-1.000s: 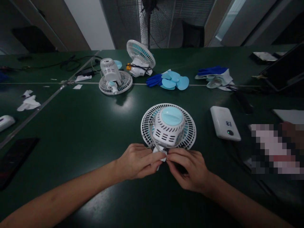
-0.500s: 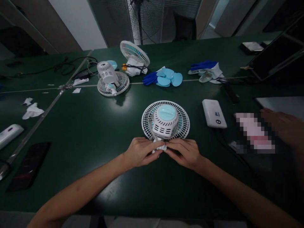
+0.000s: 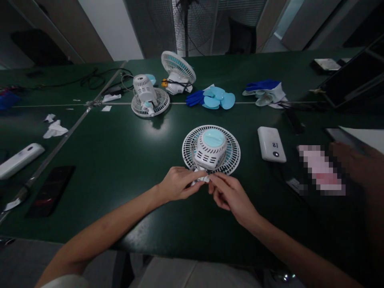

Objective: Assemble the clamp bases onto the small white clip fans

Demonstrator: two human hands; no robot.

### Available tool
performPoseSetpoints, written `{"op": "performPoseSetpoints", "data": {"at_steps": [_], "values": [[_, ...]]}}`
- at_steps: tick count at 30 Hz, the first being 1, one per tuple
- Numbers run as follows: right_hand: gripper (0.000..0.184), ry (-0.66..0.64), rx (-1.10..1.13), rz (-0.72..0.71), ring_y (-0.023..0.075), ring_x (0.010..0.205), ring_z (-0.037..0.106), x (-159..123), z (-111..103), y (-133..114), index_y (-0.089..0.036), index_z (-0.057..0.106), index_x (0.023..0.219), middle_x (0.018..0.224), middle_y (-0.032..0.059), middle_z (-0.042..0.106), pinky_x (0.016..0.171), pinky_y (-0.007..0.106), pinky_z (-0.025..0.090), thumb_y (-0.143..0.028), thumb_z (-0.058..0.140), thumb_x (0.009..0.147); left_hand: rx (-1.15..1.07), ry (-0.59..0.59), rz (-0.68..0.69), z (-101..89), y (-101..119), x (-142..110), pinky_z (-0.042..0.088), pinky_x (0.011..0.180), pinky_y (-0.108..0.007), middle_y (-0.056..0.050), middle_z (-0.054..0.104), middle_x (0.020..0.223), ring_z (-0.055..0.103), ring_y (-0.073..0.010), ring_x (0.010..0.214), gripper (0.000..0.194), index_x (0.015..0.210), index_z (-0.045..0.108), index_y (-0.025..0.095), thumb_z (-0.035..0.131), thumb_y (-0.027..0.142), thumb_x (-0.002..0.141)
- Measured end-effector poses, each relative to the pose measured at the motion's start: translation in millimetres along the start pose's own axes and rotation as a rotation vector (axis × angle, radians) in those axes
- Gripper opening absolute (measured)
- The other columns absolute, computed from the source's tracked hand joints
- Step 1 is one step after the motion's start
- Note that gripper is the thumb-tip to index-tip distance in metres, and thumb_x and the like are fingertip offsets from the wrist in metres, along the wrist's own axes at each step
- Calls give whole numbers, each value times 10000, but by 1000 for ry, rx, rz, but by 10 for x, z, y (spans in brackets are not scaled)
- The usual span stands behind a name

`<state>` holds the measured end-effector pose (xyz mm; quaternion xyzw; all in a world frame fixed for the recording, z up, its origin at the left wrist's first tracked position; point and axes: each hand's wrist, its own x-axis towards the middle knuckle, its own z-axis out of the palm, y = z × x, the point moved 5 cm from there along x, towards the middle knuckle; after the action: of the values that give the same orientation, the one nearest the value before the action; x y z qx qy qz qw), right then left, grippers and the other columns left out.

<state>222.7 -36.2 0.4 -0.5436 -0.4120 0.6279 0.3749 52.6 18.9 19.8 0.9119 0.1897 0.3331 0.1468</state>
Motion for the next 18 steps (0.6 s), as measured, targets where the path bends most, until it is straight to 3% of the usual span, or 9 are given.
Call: {"op": "performPoseSetpoints", "data": {"at_steps": [3,5,8,13,16,18], "values": [[273,204,-545,-469,128,643,642,-85,-132,-178,-208,651,1178,929,42,712,560,255,483,-417,626,1005,-3,1,-1,-8,0,5,505,588,-228,21,677,703,634,-114,564,282,1297,588,170,565,278,1037],[249,275,-894,-731,166,805,699,-165,-121,-253,-202,667,1218,1036,74,743,656,278,512,-348,619,1022,-9,-2,2,-6,-5,3,501,580,-225,24,672,698,628,-113,559,286,1300,590,168,569,276,1036],[232,289,-1208,-918,174,862,718,-212,-81,-280,-172,687,1215,1086,88,757,662,283,501,-293,578,1050,-8,6,4,3,-16,-11,498,569,-224,26,663,688,623,-115,555,292,1302,598,168,570,288,1037],[253,240,-1301,-952,159,759,697,-208,-44,-296,-160,696,1221,1084,88,759,642,294,488,-279,536,1066,-15,29,-2,18,-18,-37,477,563,-211,42,649,661,605,-106,526,307,1309,610,163,593,288,1030],[273,186,-1050,-809,177,804,702,-157,-42,-306,-161,713,1098,1013,91,752,686,300,505,-300,479,1079,-2,28,-6,21,-3,-44,463,559,-201,41,645,652,598,-102,517,318,1311,620,156,582,309,1035],[325,129,-748,-598,149,680,670,-76,-54,-264,-171,697,942,858,60,724,624,282,495,-363,471,1074,8,19,-9,26,5,-50,466,567,-196,29,667,677,614,-101,531,328,1319,621,152,574,321,1041]]}}
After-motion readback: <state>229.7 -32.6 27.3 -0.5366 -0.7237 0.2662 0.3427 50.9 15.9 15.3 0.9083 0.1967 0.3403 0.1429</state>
